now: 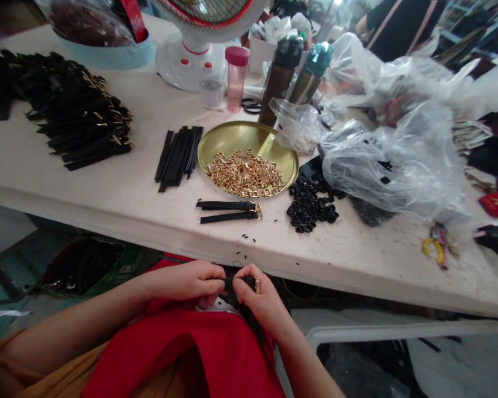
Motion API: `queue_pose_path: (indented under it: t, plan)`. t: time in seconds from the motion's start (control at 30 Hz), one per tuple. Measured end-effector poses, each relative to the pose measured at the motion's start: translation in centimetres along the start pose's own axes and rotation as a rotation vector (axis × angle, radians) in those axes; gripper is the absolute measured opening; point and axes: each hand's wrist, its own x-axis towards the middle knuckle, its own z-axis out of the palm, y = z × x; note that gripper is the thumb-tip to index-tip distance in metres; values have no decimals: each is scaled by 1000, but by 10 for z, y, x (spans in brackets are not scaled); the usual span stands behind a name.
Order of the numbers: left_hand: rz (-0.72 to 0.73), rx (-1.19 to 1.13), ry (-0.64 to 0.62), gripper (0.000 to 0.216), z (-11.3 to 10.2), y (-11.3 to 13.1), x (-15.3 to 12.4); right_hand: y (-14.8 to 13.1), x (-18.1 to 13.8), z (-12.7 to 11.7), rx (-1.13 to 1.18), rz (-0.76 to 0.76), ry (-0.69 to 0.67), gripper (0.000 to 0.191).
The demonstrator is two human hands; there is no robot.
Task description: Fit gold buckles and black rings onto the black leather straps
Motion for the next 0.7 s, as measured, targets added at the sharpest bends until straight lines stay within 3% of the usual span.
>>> queue_pose_path:
  t: [0.17, 0.27, 0.4, 0.53, 0.7]
  plan:
    - [115, 362, 177, 24, 7, 6, -1, -4, -4, -3, -14, 75, -77, 19]
    - [137, 502, 203, 26, 10, 8, -1, -7, -6, -4, -100, 62, -103, 18]
    - [101, 370, 111, 24, 10, 6, 3, -7, -8, -4, -234, -55, -54, 16]
    - [79, 190, 72, 27, 7, 4, 8, -1, -7, -6, -65, -14, -54, 20]
    - [142, 318, 93, 25, 4, 9, 6, 2, -6, -3, 37, -6, -6, 24]
